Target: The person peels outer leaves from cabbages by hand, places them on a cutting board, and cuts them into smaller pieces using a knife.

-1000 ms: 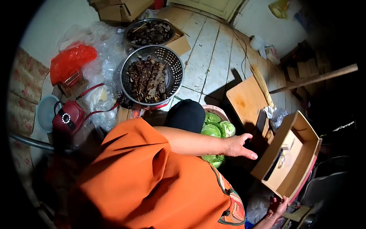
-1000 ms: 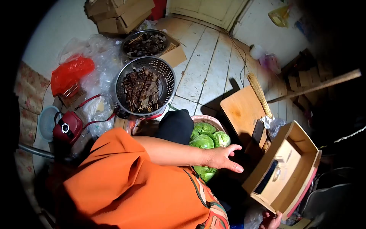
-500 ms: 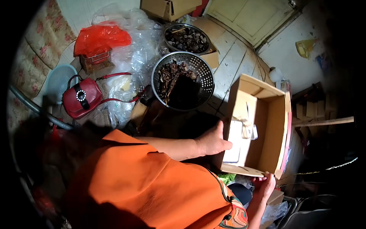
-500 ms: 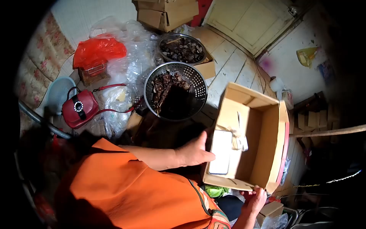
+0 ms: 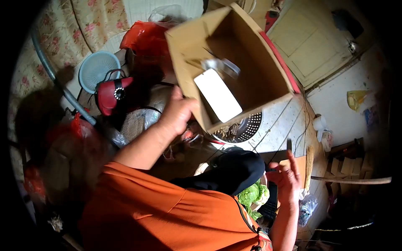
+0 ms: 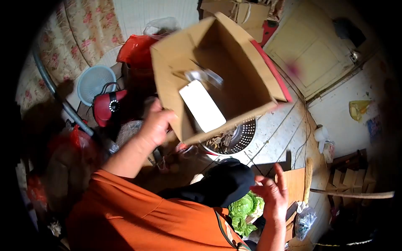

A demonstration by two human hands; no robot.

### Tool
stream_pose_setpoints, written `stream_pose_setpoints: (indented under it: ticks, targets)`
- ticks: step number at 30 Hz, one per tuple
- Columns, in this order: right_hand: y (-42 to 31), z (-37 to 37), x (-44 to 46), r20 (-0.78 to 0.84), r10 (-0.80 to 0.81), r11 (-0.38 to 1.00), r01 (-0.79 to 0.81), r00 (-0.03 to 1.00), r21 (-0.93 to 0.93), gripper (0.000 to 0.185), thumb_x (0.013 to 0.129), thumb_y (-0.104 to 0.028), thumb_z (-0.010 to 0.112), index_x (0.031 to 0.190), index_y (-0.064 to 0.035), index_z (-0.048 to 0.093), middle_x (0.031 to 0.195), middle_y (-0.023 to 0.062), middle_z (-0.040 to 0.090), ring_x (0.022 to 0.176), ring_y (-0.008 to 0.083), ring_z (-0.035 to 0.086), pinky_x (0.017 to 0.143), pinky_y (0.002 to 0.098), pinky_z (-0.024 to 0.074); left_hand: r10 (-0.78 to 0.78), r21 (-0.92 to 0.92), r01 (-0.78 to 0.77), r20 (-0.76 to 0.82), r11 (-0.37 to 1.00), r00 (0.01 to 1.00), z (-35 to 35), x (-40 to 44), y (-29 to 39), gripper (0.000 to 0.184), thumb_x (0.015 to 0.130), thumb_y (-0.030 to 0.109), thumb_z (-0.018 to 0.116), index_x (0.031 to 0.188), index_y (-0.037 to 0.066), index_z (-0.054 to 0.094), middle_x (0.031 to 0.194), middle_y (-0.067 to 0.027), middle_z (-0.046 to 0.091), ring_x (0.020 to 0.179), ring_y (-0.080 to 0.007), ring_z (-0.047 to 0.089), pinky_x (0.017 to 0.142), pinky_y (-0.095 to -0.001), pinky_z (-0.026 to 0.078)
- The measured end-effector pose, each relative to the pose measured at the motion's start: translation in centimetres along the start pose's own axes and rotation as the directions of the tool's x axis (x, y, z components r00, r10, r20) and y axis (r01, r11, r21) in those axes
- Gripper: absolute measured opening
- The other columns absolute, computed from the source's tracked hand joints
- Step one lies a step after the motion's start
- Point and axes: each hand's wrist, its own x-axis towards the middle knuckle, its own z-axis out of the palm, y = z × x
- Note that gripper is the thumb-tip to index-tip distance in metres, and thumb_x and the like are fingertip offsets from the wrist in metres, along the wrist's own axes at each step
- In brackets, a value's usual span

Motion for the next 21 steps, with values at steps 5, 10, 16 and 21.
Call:
stream_pose_setpoints:
  ticks: [5,10,16,21]
  targets:
    - [5.4,-2.6,-1.4,-0.063,0.232,0.973,-0.232,0.971,0.013,0.054,0.089,-0.009,0.054,0.139,-0.0010,0.034,0.094,0.0165,0.066,0.075,0.0282,0.069,0.069,0.0372,0.0578,0.123,0.146,-0.082,-0.298,0.986,0.947,-10.3,3.6,7.9,0.047,0.069,-0.003,0.056,0.115,0.009,0.051,0.102,-0.0070,0.059,0.093,-0.0215,0.059,0.076,-0.0363,0.053]
    - [8.6,-4.6,-3.0,-0.139,0.334,0.942,-0.326,0.932,0.080,0.042,0.089,-0.011,0.050,0.130,-0.0037,0.044,0.091,0.0177,0.067,0.070,0.0293,0.069,0.063,0.0377,0.0575,0.072,0.239,0.069,-0.532,0.969,0.844,-21.7,7.1,13.7,0.031,0.074,0.011,0.057,0.103,-0.002,0.057,0.097,-0.0158,0.062,0.088,-0.0369,0.064,0.072,-0.0547,0.057]
    - [10.4,-5.2,-4.1,-0.148,0.372,0.924,-0.351,0.916,0.153,0.038,0.088,-0.007,0.048,0.125,-0.0026,0.047,0.088,0.0169,0.066,0.069,0.0293,0.068,0.063,0.0383,0.0574,0.178,0.389,0.264,-0.796,0.882,0.579,-32.8,8.4,14.5,0.034,0.080,0.014,0.052,0.112,0.004,0.060,0.104,-0.0145,0.064,0.087,-0.0315,0.065,0.069,-0.0508,0.056]
    - [11.3,-4.7,-4.7,-0.135,0.393,0.914,-0.371,0.910,0.161,0.039,0.088,-0.007,0.049,0.126,-0.0012,0.047,0.090,0.0173,0.066,0.071,0.0298,0.068,0.067,0.0395,0.0575,0.333,0.604,0.387,-0.750,0.697,0.571,-35.4,10.8,15.2,0.034,0.077,0.014,0.055,0.109,0.003,0.061,0.100,-0.0135,0.065,0.087,-0.0305,0.066,0.069,-0.0474,0.055]
